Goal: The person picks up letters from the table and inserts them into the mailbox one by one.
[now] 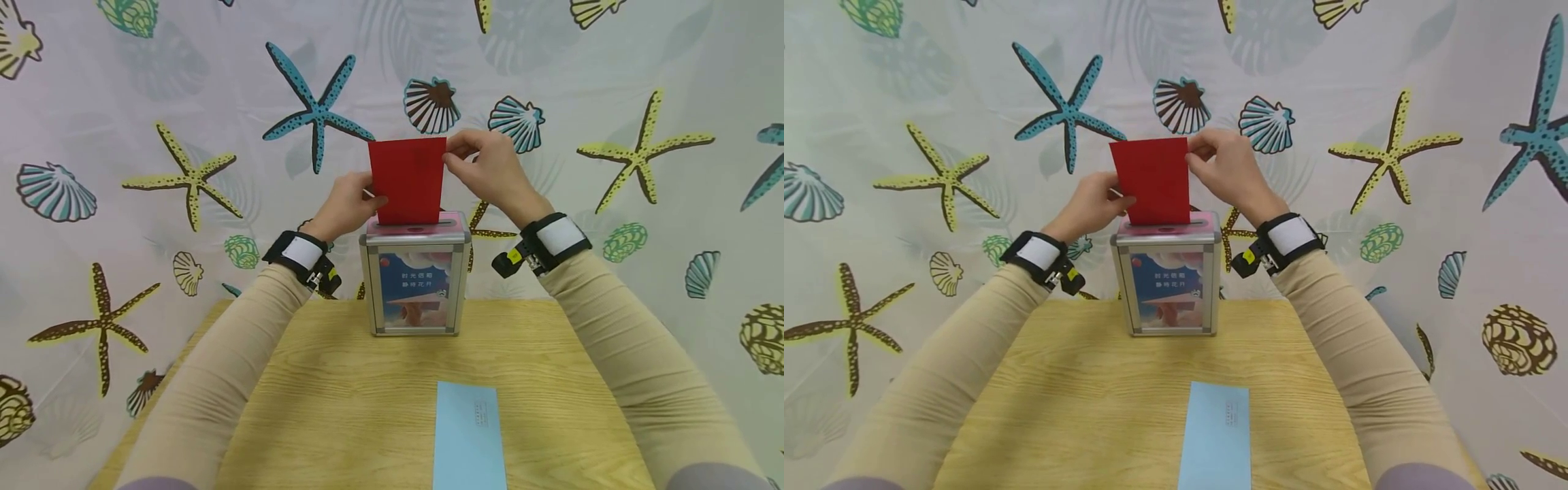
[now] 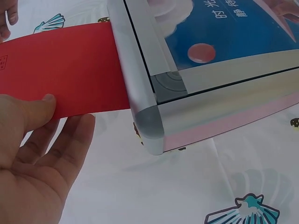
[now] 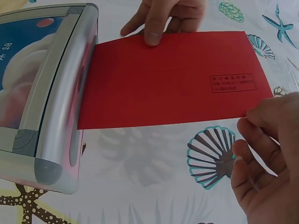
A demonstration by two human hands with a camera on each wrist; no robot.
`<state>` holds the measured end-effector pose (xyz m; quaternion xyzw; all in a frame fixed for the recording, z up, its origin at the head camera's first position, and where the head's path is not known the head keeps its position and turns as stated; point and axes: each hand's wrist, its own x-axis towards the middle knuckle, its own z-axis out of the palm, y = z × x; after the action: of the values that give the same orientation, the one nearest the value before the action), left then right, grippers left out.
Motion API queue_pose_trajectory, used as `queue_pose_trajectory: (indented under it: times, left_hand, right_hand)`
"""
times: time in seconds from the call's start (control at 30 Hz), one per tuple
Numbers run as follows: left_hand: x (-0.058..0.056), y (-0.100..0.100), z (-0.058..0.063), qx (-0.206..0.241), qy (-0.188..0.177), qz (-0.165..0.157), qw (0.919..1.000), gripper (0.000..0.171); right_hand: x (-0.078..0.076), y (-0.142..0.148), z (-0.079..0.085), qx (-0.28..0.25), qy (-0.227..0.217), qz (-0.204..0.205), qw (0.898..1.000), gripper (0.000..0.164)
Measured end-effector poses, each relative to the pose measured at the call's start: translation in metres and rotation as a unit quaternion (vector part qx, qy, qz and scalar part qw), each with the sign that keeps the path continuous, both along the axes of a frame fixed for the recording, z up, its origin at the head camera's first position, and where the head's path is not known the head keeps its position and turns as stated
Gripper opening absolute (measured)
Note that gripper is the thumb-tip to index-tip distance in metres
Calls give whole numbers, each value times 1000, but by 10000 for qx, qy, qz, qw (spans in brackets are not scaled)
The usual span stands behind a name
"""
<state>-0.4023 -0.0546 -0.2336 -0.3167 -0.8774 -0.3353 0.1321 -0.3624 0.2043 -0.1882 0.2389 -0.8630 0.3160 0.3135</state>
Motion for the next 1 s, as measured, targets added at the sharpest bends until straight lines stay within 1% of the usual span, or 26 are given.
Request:
queue_pose_trajectory:
  times: [0.13,0.33,0.43,0.57,0.77,1.0]
  left_hand:
    - [-1,-1,-3,8,-25,-28,10000,31]
    - [-3,-1,-9,55,-107,2,9999,30]
    - [-4,-2,-10,77,-119,3,9999,31]
    - [-4,-1,-9,55,-51,52,10000,32]
    - [-1,0,-4,51,85,73,9999,32]
    - [1,0,-2,97,128,86,9998,34]
  right_hand:
    - [2,-2,3,-59,13,-61,10000,21]
    - [4,-3,4,-195,21,28,9998,20]
    - [4,-4,4,-171,63,3,9998,20]
    - [4,-4,3,-89,102,-51,9999,19]
    - [4,-3,1,-10,45,-84,10000,19]
    - [0,-3,-9,-51,-63,-28,10000,18]
